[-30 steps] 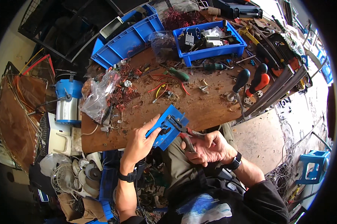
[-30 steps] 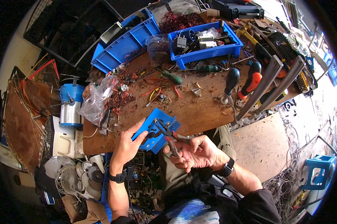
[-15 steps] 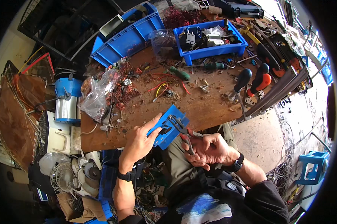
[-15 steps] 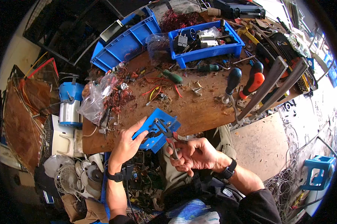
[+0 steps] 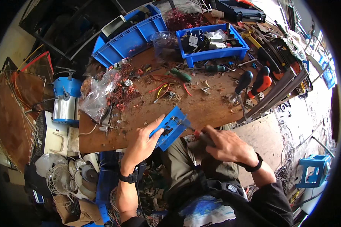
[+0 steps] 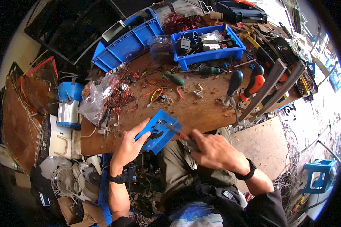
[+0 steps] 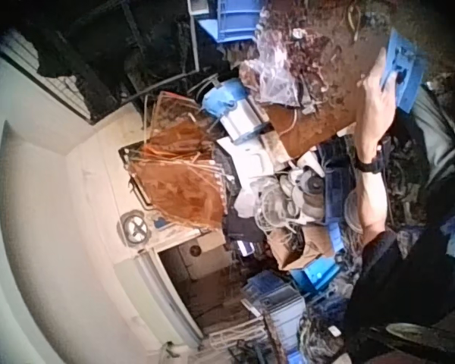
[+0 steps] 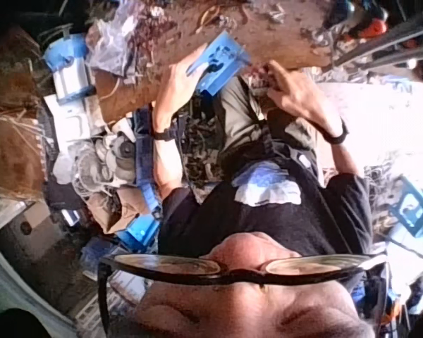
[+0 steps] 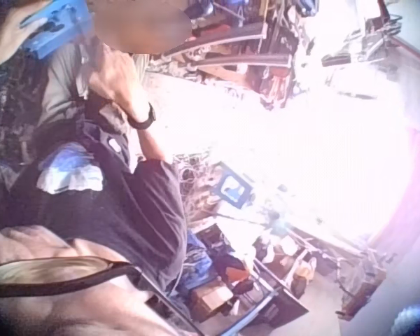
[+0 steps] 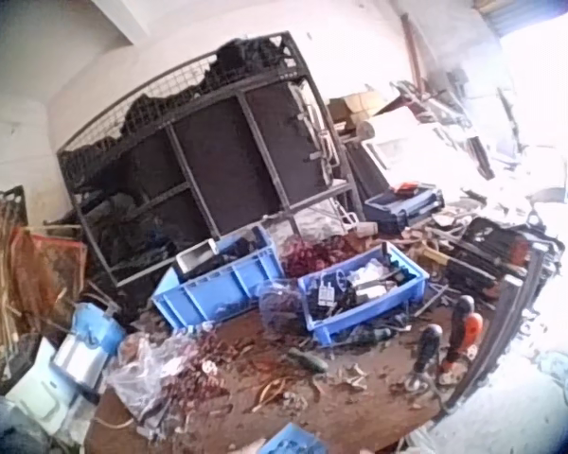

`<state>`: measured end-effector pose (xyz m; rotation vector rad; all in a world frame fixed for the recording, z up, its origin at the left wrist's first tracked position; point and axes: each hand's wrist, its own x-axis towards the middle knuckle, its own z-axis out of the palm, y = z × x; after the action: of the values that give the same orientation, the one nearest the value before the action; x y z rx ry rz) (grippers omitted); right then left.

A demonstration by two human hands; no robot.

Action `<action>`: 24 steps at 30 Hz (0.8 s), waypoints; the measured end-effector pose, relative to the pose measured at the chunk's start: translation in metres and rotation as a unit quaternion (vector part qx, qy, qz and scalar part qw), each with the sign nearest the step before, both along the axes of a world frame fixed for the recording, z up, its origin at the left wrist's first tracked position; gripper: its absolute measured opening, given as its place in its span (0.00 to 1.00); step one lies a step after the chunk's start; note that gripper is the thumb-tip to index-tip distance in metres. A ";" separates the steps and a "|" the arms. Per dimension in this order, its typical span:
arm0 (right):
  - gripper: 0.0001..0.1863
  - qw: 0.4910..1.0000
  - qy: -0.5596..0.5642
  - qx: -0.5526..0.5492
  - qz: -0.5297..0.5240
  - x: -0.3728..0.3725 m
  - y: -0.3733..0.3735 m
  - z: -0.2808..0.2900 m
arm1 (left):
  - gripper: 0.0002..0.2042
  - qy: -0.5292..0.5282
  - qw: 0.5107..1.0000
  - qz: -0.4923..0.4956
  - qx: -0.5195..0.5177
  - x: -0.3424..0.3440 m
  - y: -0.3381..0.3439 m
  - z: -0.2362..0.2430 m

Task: The person uses pliers to manipulate and remove small components from a blue electronic control panel. They repeatedly adjust the panel's orientation and use the tool to grip and pull at specific parts on the surface.

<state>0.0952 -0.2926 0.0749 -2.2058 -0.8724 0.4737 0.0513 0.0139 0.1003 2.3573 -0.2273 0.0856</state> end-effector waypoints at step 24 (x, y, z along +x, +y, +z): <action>0.21 0.961 0.035 0.237 -0.140 0.039 0.088 -0.028 | 0.22 0.057 0.986 0.100 -0.117 -0.021 -0.015 -0.011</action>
<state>0.1337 -0.2044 0.0465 -1.8158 -0.5510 0.1793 0.0305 -0.0011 0.0893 2.1359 0.0724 0.0688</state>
